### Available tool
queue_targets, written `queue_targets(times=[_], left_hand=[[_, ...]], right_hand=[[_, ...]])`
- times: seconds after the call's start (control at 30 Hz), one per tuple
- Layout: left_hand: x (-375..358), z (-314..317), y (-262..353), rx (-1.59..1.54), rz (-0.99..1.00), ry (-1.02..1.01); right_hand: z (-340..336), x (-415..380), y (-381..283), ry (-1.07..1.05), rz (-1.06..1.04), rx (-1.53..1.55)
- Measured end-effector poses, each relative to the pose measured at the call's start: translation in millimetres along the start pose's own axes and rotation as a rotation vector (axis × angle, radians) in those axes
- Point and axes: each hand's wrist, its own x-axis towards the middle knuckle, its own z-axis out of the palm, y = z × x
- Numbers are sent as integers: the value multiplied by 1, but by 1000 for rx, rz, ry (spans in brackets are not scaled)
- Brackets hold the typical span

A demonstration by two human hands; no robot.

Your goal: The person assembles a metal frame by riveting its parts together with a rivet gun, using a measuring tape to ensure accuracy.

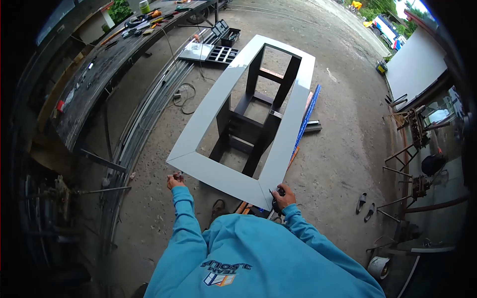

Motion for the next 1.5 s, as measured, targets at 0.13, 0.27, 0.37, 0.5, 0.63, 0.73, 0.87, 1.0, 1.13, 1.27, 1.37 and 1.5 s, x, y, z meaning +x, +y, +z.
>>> queue_targets(times=[0.13,0.27,0.37,0.5,0.63,0.73,0.87,1.0,1.13,1.27,1.37,1.5], left_hand=[[15,-18,-33,166,-248,-100],[-86,-51,-14,990,-275,-468],[-122,-88,-6,1778,315,-828],[-221,-71,66,2012,279,-941],[-278,-67,91,1879,400,-1219],[-281,-69,108,1618,610,-1310],[-278,-78,101,1479,427,-1308],[-266,-65,105,1489,453,-1212],[-211,-41,83,966,146,-948],[-160,-24,32,950,204,-968],[-183,-13,-9,1368,569,-1344],[-221,-22,-86,1614,856,-1883]], right_hand=[[-7,9,-4,-41,-56,-112],[-5,18,2,-136,-48,-233],[-35,5,-59,-522,88,-785],[-33,-45,-129,-683,-291,-531],[22,-47,-131,-695,-773,-330],[58,-21,-102,-667,-932,-457],[34,-32,-92,-1150,-719,-231],[19,-47,-58,-1001,-437,215],[12,-49,-31,-740,74,414],[-11,-63,-20,-527,187,791],[-49,-84,-7,-330,146,796],[-138,-137,-32,-110,170,784]])
